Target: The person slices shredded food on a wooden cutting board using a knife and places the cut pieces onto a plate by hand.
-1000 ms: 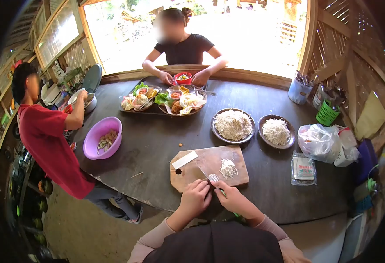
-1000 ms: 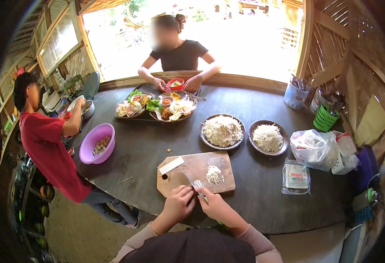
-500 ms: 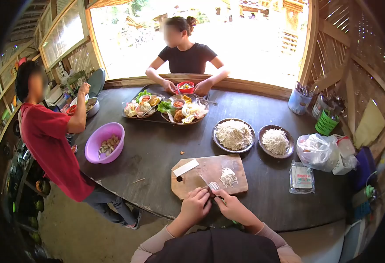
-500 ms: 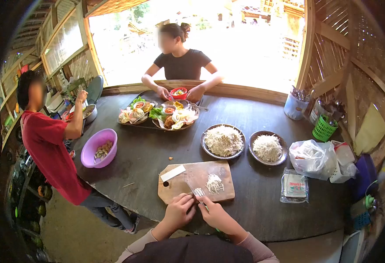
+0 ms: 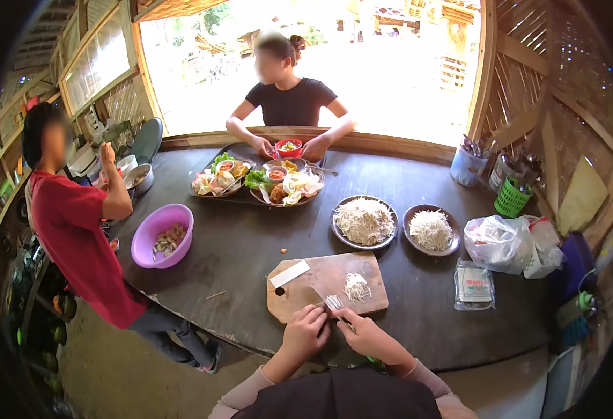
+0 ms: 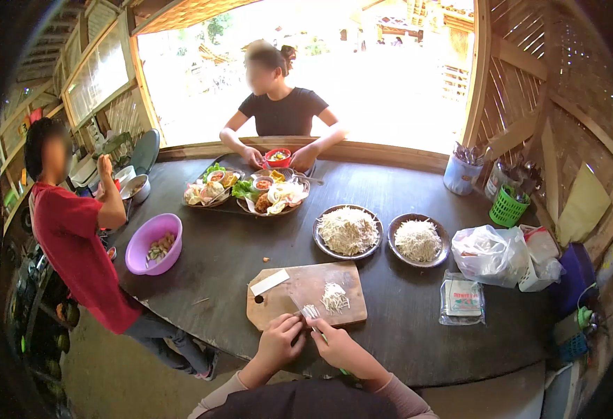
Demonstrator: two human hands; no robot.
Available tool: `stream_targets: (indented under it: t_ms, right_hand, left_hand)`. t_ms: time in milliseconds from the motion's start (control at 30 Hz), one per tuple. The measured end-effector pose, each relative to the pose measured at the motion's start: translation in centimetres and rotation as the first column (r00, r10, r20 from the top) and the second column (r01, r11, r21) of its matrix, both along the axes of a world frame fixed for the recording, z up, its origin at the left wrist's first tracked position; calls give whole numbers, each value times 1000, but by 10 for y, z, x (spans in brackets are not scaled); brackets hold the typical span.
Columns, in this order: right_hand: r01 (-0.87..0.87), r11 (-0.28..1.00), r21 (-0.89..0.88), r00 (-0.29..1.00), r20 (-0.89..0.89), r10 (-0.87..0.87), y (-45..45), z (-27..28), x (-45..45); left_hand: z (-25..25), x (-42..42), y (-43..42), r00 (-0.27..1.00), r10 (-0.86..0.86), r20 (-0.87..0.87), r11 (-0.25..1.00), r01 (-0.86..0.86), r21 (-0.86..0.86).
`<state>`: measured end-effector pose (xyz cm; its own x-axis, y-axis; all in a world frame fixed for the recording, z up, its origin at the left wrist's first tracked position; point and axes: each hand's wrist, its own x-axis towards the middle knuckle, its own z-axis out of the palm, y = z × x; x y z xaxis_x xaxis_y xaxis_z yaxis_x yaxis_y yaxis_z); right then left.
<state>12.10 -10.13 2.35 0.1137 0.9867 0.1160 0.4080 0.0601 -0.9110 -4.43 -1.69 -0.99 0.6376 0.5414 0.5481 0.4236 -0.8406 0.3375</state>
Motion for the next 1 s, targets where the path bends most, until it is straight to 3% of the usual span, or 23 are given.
stream_targets:
  t_ms: [67,100,167,200,267,767,1000]
  right_hand:
    - [-2,979,-202,1000,-24,-3,-6,17,-2]
    - [3,978,-207,1000,-24,-9,-4,10,-3]
    - [16,998,60,1000,-22,-15,1,-8,-5]
    - [23,998,59,999,-23,-22,-1,-2,-4]
    - [-12,977,-211,999,-41,3,-5,20,-1]
    - [-4,990,-144,999,-40,-1,2,0,-4]
    - [-37,966,-257,999,-29,30,-6,20,-1]
  left_hand:
    - [-2,-1,-1,1000,-5,-3,1000,5,7]
    - [-2,-1,-1,1000,-10,-3,1000,10,3]
    - [-2,-1,-2,999,8,-34,1000,-9,-28]
    - [-2,-2,-3,999,1,-35,1000,-2,-30]
    - [-1,-1,-2,999,6,-35,1000,-7,-13]
    - [2,-1,-3,1000,4,-27,1000,-4,-3]
    - [3,0,-3,998,-18,52,999,20,-38]
